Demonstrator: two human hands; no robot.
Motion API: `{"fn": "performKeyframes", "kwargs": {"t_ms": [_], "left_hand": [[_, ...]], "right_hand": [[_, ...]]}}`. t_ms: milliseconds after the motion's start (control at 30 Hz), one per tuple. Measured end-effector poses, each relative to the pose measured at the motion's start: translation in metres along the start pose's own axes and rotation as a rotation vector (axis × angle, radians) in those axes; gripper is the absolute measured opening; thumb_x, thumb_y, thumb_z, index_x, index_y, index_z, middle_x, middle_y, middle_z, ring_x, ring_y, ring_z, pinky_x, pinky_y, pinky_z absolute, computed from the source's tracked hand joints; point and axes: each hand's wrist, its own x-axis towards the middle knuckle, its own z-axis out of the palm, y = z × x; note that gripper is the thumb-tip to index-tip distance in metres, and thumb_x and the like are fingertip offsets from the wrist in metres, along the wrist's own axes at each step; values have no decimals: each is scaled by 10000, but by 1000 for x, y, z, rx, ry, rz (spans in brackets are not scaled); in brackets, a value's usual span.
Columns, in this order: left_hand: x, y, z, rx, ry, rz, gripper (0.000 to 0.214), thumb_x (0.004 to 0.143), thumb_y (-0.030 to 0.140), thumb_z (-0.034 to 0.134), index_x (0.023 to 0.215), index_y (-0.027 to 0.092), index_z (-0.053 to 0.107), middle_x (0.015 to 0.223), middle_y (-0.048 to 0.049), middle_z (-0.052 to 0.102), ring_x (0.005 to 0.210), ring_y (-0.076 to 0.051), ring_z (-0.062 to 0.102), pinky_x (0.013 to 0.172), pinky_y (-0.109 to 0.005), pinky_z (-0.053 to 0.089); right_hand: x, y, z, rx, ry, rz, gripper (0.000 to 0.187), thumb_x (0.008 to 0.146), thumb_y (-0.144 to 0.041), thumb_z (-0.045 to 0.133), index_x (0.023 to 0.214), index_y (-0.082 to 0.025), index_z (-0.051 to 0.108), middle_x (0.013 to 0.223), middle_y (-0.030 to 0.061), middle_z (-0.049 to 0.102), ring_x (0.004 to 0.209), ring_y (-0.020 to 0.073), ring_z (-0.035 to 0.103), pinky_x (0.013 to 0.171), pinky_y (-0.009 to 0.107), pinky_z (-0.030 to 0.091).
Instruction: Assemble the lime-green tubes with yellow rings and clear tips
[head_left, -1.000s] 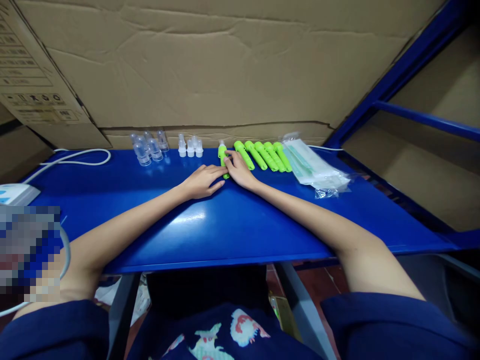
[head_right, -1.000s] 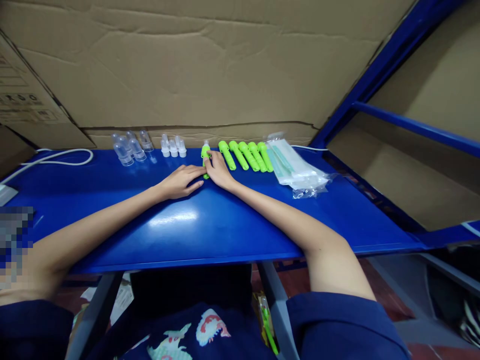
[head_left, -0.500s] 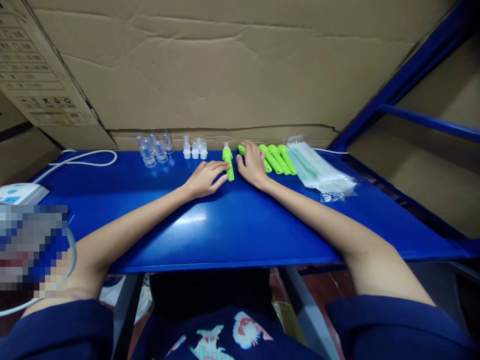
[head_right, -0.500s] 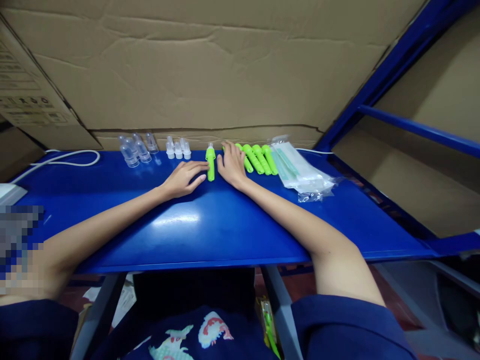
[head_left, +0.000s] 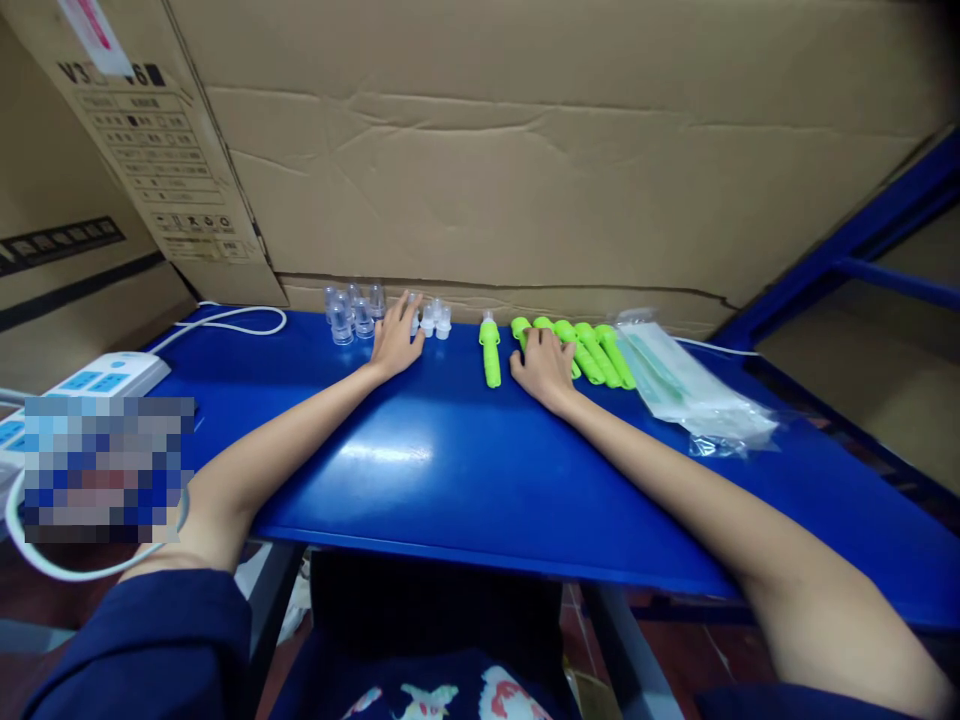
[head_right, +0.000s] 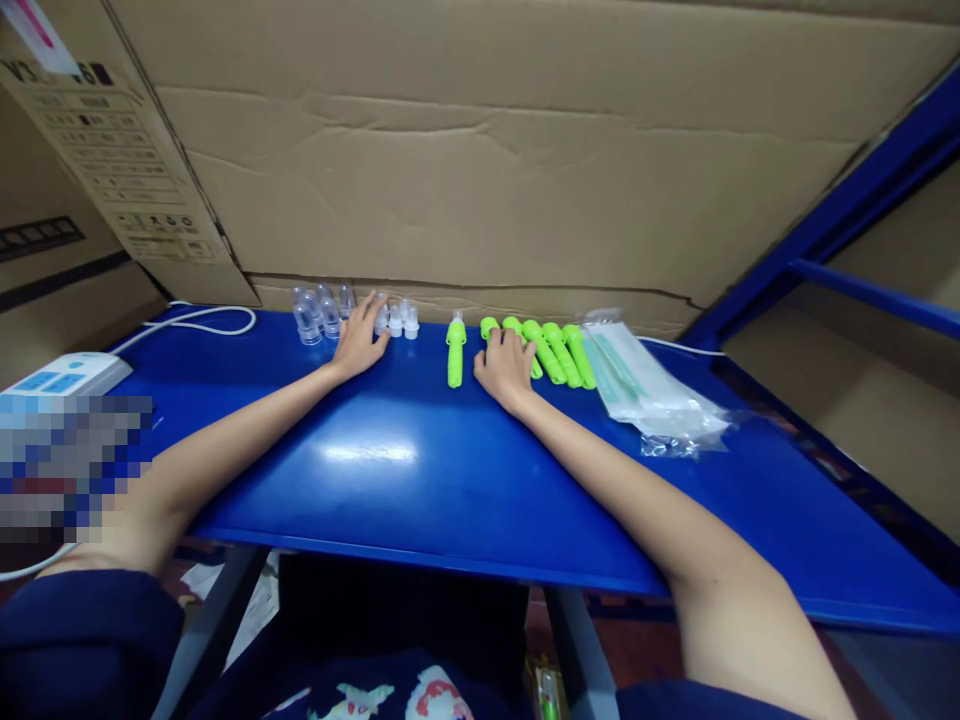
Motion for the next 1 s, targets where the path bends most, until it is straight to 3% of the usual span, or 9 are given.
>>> {"fn": "performKeyframes", "kwargs": {"t_ms": [233, 367, 533, 733, 867, 1000], "left_hand": [[-1, 0, -2, -16, -15, 29, 465, 907, 205, 509, 1371, 206, 485, 1397, -161, 578, 1312, -331, 545, 1067, -582, 436], [-1, -4, -3, -59, -48, 49, 454, 884, 141, 519, 1333, 195, 476, 1239, -148, 647, 1190, -298, 622, 1019, -532, 487], [1, -15, 3, -108, 18, 56, 376, 912, 154, 518, 1283, 193, 472, 1180, -132, 662, 1096, -254, 659, 974, -469, 523], [10, -12, 9, -335, 194, -75, 444, 1006, 471, 476, 1327, 200, 335, 1089, -107, 651, 906, -166, 695, 735, -295, 536], [14, 7, 13, -718, 361, -130, 533, 900, 615, 612, 1208, 239, 392, 901, -13, 618, 750, -116, 645, 638, -231, 479], [9, 32, 13, -930, 349, -111, 575, 825, 637, 690, 1161, 256, 419, 901, 0, 634, 771, -108, 650, 679, -229, 487]], "right_hand": [[1, 0, 1, 47, -44, 36, 438, 932, -259, 419, 1299, -36, 509, 1273, 288, 539, 1115, 394, 563, 975, 548, 379], [3, 1, 1, 86, -88, 55, 451, 937, -218, 391, 1329, -13, 476, 1282, 290, 571, 1192, 403, 549, 999, 552, 379], [3, 2, 0, 198, -5, 29, 507, 942, -221, 353, 1401, -18, 423, 1411, 284, 530, 1289, 398, 507, 1024, 564, 359], [0, 1, 0, 273, 192, -176, 503, 984, -294, 311, 1428, -85, 419, 1339, 234, 608, 1156, 339, 585, 951, 495, 374], [-4, -3, 1, 209, 306, -418, 438, 1011, -267, 330, 1397, -113, 468, 1343, 195, 639, 1141, 305, 617, 929, 435, 330], [-7, -6, -1, 97, 346, -599, 379, 1030, -198, 347, 1354, -134, 533, 1314, 158, 677, 1050, 251, 659, 896, 402, 273]]}}
